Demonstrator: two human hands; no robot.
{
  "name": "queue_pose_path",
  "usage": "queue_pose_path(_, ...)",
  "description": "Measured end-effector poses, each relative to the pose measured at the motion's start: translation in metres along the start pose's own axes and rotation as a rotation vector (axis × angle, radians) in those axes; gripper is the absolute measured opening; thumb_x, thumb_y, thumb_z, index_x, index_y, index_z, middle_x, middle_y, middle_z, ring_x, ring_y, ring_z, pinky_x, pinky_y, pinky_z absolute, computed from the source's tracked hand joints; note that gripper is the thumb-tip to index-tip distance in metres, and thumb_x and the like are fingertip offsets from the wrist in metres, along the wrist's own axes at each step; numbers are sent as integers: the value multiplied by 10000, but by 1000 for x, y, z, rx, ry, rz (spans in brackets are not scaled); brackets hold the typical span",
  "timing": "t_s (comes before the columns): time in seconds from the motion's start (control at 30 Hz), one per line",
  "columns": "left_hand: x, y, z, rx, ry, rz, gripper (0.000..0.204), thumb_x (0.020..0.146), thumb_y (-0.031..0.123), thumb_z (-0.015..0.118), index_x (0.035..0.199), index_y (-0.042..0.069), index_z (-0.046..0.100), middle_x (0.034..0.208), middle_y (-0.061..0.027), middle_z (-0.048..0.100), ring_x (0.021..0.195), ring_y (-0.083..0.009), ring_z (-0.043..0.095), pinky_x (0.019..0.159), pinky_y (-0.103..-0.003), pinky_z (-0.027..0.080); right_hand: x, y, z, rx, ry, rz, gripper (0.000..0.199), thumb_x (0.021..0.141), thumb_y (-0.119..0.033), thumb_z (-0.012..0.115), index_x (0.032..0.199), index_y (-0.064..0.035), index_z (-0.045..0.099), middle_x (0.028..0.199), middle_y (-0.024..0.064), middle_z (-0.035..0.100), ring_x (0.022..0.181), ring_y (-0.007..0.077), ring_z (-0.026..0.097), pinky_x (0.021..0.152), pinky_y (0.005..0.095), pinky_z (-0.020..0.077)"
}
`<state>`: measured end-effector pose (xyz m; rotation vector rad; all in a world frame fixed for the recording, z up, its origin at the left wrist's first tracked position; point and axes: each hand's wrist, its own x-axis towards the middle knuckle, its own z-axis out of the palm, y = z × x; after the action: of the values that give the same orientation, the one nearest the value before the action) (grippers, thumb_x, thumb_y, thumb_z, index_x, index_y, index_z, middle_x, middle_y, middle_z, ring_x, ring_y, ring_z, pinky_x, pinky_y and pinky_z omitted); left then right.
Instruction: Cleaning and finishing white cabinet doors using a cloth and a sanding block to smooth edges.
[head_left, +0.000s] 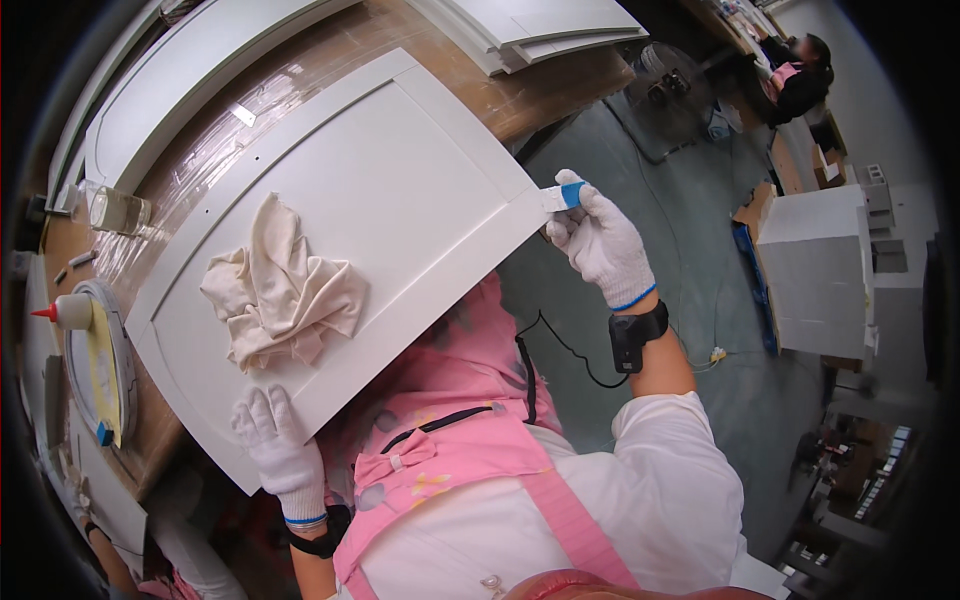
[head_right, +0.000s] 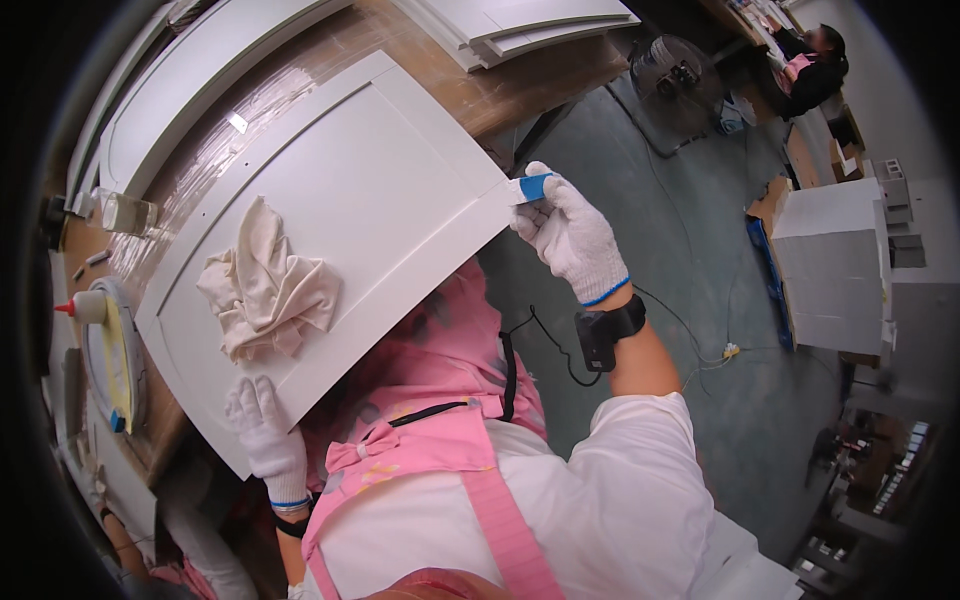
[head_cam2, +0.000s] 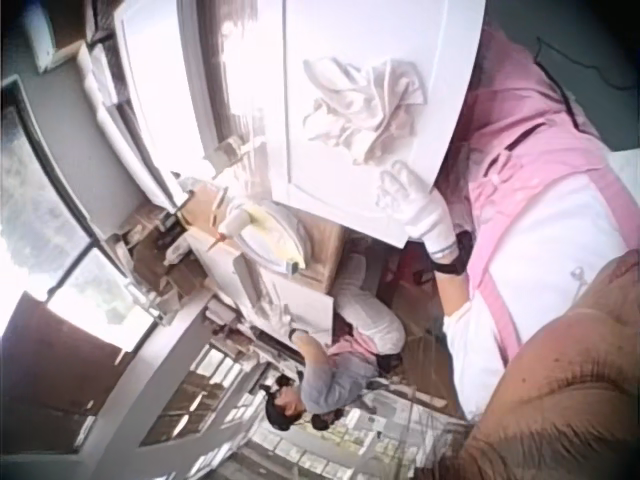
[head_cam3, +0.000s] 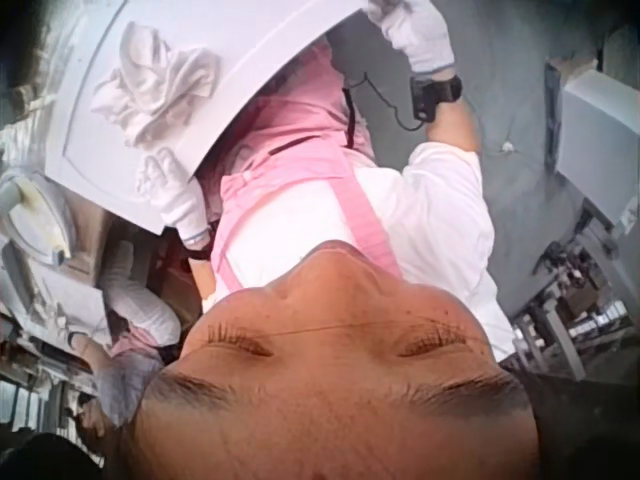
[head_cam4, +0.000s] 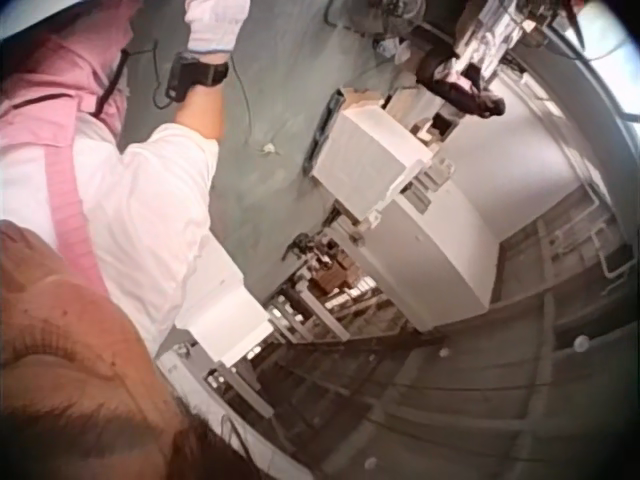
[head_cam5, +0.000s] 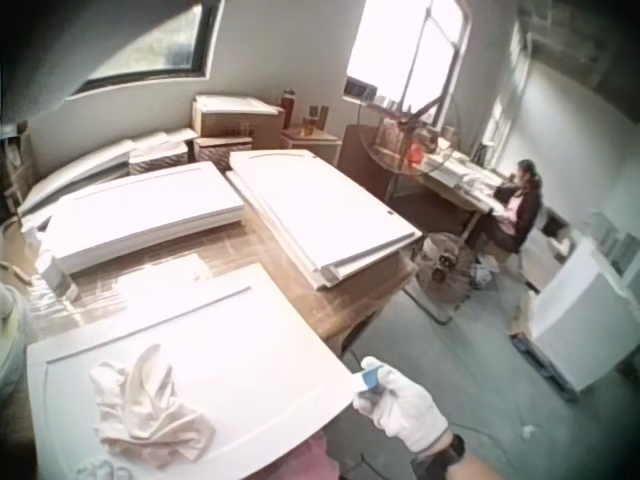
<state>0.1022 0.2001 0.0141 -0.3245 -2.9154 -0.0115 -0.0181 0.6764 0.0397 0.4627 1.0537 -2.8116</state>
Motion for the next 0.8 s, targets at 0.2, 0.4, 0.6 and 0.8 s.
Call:
queue_pose_path(0.2,-1,1,-1,6,-26,-22,596,764,-24,567,1355,52,539,1408,-224,495,1337,-447,425,1141,-567,292,9,2,8,-176,46,-99,315,983,-135,571,1279,-29,560,1146,123,619,995,236,632,884,370,556)
queue_pose_path(0.4,2,3,-2,15,-44,-33,592,758,-33,566,1343,55,548,1413,-220,488,1326,-447,433,1138,-566,302,15,3,22,-1355,2,-738,428,879,38,622,1296,-9,537,1229,138,604,1143,253,606,962,353,517)
queue_pose_path(0.6,0,-1,4,-11,6,-10,685,702,-79,565,1375,36,523,1394,-241,492,1334,-447,422,1150,-555,281,22,2,34,-1869,-318,-1031,491,715,102,619,1186,-34,593,1216,126,628,1127,310,600,978,387,501)
queue_pose_path(0.8,0,-1,3,9,2,-23,585,775,-9,596,1352,76,554,1422,-209,485,1331,-430,437,1138,-561,308,26,5,30,-1878,-382,-1042,520,684,124,600,1178,-39,595,1215,121,627,1133,308,595,981,381,501)
